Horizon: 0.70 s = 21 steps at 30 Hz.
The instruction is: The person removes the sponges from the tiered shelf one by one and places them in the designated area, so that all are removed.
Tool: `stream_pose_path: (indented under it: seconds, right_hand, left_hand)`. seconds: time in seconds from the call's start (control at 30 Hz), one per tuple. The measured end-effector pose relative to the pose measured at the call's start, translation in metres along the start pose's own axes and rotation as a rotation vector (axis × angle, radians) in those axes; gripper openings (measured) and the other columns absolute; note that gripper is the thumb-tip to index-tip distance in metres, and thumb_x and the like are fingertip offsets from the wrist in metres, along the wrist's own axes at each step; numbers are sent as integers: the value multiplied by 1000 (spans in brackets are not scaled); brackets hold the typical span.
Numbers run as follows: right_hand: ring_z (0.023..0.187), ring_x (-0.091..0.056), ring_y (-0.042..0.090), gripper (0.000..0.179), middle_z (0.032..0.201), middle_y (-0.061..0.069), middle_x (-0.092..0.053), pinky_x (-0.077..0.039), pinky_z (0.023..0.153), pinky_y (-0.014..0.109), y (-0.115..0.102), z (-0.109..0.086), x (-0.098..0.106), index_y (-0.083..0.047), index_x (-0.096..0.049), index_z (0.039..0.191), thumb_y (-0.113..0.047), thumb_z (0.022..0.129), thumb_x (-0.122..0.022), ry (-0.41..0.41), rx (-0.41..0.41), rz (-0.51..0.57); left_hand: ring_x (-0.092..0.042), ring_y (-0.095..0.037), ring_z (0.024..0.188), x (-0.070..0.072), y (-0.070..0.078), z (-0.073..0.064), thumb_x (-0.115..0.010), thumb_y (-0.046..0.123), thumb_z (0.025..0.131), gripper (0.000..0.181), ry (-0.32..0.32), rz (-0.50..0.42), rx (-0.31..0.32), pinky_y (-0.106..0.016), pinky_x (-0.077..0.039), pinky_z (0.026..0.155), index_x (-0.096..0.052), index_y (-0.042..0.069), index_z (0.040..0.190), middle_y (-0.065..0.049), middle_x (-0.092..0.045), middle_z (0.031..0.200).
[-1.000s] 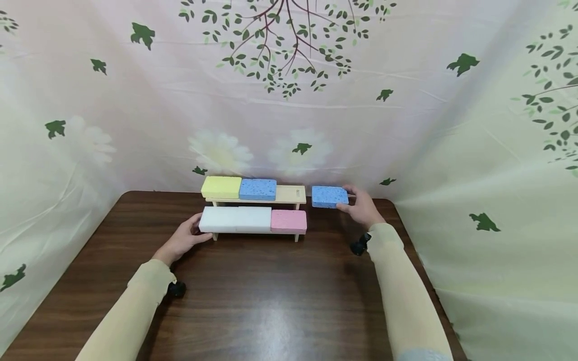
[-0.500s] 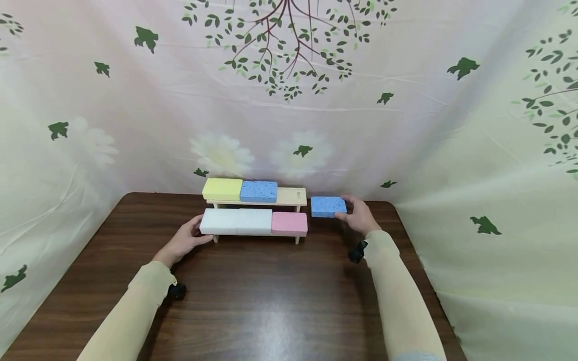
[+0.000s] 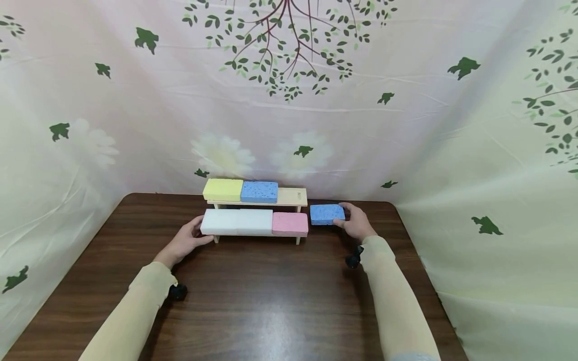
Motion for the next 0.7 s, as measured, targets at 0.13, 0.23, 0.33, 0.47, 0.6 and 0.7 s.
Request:
stream_pose_path:
  seconds: [0.13,0.23,0.33,0.47,0.6,0.7]
  right_hand:
    - [139,-49,45,68,153,30,-49,-42,114,61,5,0,-4,1,-40,157,-18,101,-74,-6,-10,-6]
    - [139,-49,46,68,152,30,-49,-40,115,62,8,0,-6,0,-41,157,-18,101,-74,-6,-18,1]
    - [141,-47,46,68,154,31,-48,-38,116,63,12,-1,-9,-1,-41,157,-19,101,-74,-11,-26,5]
    - [142,-47,47,69,155,32,-46,-38,116,63,16,-2,-12,0,-40,157,-18,100,-74,-20,-38,5]
    - [143,-45,47,70,156,32,-45,-37,117,63,18,-4,-12,1,-40,157,-18,99,-76,-26,-44,1]
    - [144,-44,48,71,156,32,-45,-37,116,64,17,-5,-12,2,-40,157,-17,99,-76,-26,-25,-12]
  left_hand:
    - [-44,-42,145,0,0,0,-81,14,94,81,3,-8,0,-62,-28,122,-36,6,161,-23,-54,153]
    - [-44,-43,145,-1,0,1,-81,14,95,81,3,-6,-6,-62,-29,121,-36,6,161,-23,-53,154]
    - [-44,-42,145,-1,-1,1,-81,13,95,81,7,-10,-7,-61,-30,121,-36,6,161,-23,-52,155]
    - [-45,-42,145,-2,0,1,-81,13,94,81,8,-12,-10,-61,-30,121,-36,5,161,-23,-52,155]
    - [-45,-42,145,-1,0,2,-82,13,94,81,11,-11,-7,-62,-28,122,-37,6,161,-23,-53,154]
    - [-46,-42,145,-2,0,2,-82,13,94,81,11,-8,-15,-62,-30,122,-37,7,161,-22,-54,153]
Point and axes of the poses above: each hand's wrist, its own z-axis towards the middle knuckle, its own x-axis out of the back of the hand, y = z × x, the point moved 7 cm from there along z, towards the middle knuckle
